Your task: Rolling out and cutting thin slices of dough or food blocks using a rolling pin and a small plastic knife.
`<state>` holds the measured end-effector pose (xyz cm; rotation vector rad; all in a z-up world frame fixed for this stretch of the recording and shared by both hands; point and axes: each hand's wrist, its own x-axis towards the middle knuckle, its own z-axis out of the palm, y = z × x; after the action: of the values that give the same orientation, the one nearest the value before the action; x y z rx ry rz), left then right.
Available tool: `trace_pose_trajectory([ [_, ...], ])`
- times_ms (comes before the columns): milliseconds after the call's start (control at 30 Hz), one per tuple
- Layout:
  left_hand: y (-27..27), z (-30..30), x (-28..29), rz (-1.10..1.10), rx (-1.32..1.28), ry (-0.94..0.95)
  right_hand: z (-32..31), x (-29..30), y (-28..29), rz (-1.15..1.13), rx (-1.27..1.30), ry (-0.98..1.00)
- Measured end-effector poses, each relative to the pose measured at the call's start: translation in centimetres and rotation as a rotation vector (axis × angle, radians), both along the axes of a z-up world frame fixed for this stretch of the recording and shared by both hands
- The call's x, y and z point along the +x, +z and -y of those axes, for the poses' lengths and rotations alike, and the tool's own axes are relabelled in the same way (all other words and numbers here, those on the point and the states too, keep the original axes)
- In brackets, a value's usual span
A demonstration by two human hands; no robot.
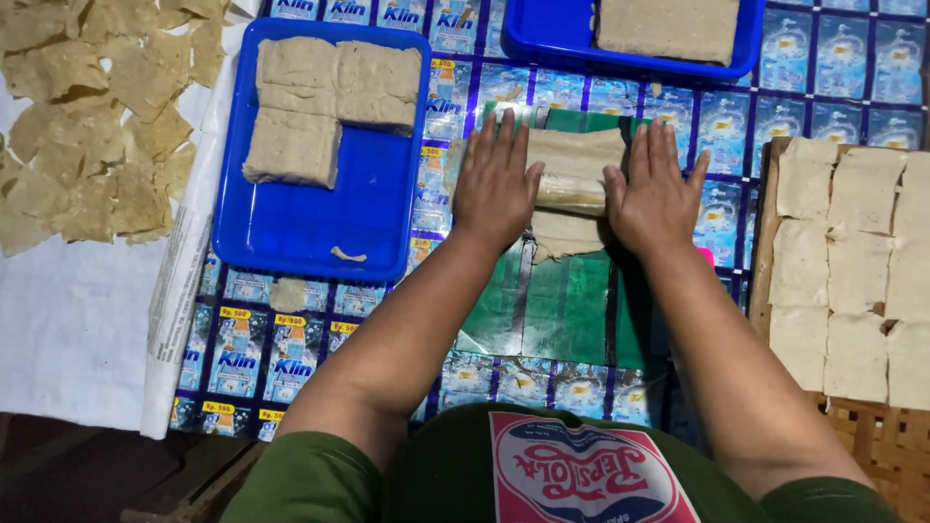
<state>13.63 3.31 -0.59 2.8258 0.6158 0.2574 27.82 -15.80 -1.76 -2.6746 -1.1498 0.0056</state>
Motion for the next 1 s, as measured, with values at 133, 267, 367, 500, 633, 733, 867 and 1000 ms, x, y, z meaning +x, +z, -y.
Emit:
trace_pose_trajectory([
  [133,-0.5,-2.1,4.3,0.094,0.077,0.03,-3.6,2.4,3.8,-0.099,-0.07,-0.085],
  [267,1.0,-3.9,7.5,-0.092,0.064,0.061,-5.5,5.3,4.5,-0.081,0.003,-0.059],
  [367,1.2,-4.8,9.4,-0.12,0.038,0.076,-6.5,6.7,5.4,-0.052,0.049,-0.043],
  [500,2.7,-4.6,9.0,-0.178,0.021,0.057,-6.4,6.8,5.0,-0.032,0.054,-0.049],
  [633,1.4,-3.0,6.3,-0.136,0.054,0.045,-5.1,5.1,4.2,-0.064,-0.03,-0.069],
  [733,0.9,-1.4,3.6,0.059,0.11,0.02,-3.3,3.0,3.5,-0.084,-0.082,-0.059],
  [867,1.0,1.0,-0.7,-0.06,-0.018,-0.051,-0.5,-0.4,1.7,-0.03,-0.005,-0.015],
  [1000,-1.2,3.0,-4.5,-0.015,0.007,-0.09,2.5,-2.7,-1.4,0.219,0.111,0.078],
])
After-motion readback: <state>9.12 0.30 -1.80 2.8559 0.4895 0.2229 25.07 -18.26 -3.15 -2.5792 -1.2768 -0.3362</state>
